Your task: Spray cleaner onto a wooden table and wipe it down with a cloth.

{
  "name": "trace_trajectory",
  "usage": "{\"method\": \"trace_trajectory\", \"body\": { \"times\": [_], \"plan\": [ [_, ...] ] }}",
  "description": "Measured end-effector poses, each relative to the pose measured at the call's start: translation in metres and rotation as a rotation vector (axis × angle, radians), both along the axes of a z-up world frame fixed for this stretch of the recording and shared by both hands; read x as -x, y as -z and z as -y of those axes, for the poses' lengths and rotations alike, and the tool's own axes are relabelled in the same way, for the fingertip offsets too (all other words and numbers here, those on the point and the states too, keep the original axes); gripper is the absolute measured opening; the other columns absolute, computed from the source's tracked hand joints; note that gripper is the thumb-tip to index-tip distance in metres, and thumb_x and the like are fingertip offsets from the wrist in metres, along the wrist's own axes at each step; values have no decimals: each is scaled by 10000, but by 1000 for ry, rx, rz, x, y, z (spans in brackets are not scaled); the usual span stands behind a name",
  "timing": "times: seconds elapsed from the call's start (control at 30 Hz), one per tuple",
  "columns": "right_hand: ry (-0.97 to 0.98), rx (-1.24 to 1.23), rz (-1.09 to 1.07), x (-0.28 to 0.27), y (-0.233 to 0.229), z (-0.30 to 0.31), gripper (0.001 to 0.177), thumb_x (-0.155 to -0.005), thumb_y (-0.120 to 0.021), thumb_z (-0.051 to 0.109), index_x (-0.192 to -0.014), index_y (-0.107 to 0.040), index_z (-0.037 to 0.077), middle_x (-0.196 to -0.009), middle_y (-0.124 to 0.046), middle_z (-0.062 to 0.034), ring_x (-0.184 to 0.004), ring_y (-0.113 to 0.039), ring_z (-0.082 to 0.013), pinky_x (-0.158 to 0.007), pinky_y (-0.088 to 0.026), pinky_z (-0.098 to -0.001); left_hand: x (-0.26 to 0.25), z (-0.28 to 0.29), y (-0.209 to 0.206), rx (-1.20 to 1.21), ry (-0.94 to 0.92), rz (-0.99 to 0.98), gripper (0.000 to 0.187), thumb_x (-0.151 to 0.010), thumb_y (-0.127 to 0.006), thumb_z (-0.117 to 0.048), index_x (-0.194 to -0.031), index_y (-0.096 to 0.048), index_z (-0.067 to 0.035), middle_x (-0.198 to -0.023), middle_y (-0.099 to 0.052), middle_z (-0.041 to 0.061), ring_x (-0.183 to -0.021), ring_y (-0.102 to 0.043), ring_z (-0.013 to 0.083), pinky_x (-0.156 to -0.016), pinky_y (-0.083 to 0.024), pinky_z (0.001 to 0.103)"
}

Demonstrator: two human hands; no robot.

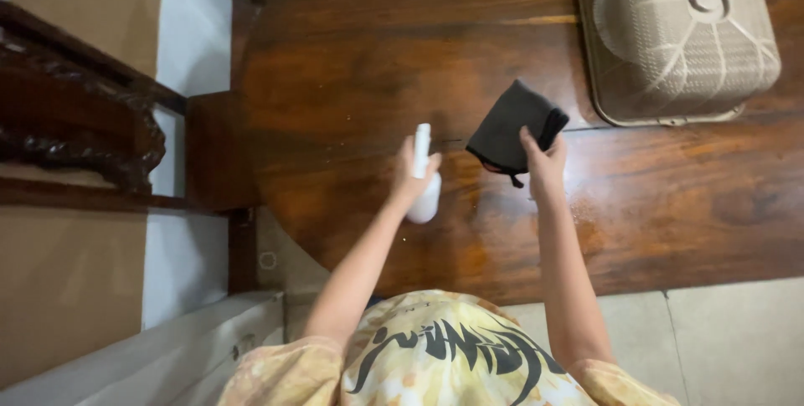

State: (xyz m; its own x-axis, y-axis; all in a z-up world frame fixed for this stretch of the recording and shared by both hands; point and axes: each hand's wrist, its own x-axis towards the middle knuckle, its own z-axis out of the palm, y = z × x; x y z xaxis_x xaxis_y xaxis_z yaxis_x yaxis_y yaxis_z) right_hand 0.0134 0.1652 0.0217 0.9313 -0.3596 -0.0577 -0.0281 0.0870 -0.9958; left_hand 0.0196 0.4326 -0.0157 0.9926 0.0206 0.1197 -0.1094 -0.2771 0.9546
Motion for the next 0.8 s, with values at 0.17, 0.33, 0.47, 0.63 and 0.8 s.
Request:
{"method": "trace_trajectory", "body": {
  "times": [0.17,0.33,0.47,0.63,0.8],
  "plan": [
    [138,-80,126,20,-39,39,340,-1015,-705,99,-1330,-599,28,-1263,-698,-50,-1136,-651,-139,-1014,-516,-297,-18,81,-26,-82,186,188,560,-890,-787,-241,-1324,-534,6,-1253,-606,227,-1164,-606,391,-1009,-507,465],
    [261,16,220,62,-68,74,348,-1045,-688,64,-1368,-564,29,-1288,-676,-51,-1177,-642,-140,-1062,-507,-308,-37,162,-25,-107,303,443,921,-740,-907,-382,-1418,-445,37,-1374,-499,252,-1318,-453,439,-1114,-416,498],
    [399,106,126,102,-62,100,368,-1024,-695,65,-1366,-566,29,-1282,-673,-44,-1161,-639,-137,-1040,-511,-309,-36,218,3,-89,402,339,920,-734,-902,-445,-1415,-467,-6,-1385,-481,238,-1326,-464,420,-1115,-435,494],
    [463,-58,61,155,-69,116,371,-1008,-693,105,-1352,-581,23,-1276,-679,-47,-1153,-656,-149,-1018,-529,-311,-34,247,11,-115,544,290,972,-706,-931,-444,-1459,-440,-76,-1407,-462,247,-1294,-504,429,-1090,-452,501],
    [193,-351,-242,184,-72,116,336,-1001,-684,169,-1278,-645,-18,-1192,-712,-86,-1023,-693,-193,-887,-587,-364,-37,220,-10,-211,640,-100,1240,-634,-898,-287,-1643,-200,-113,-1207,-660,158,-1203,-603,400,-1074,-469,493]
  ]
}}
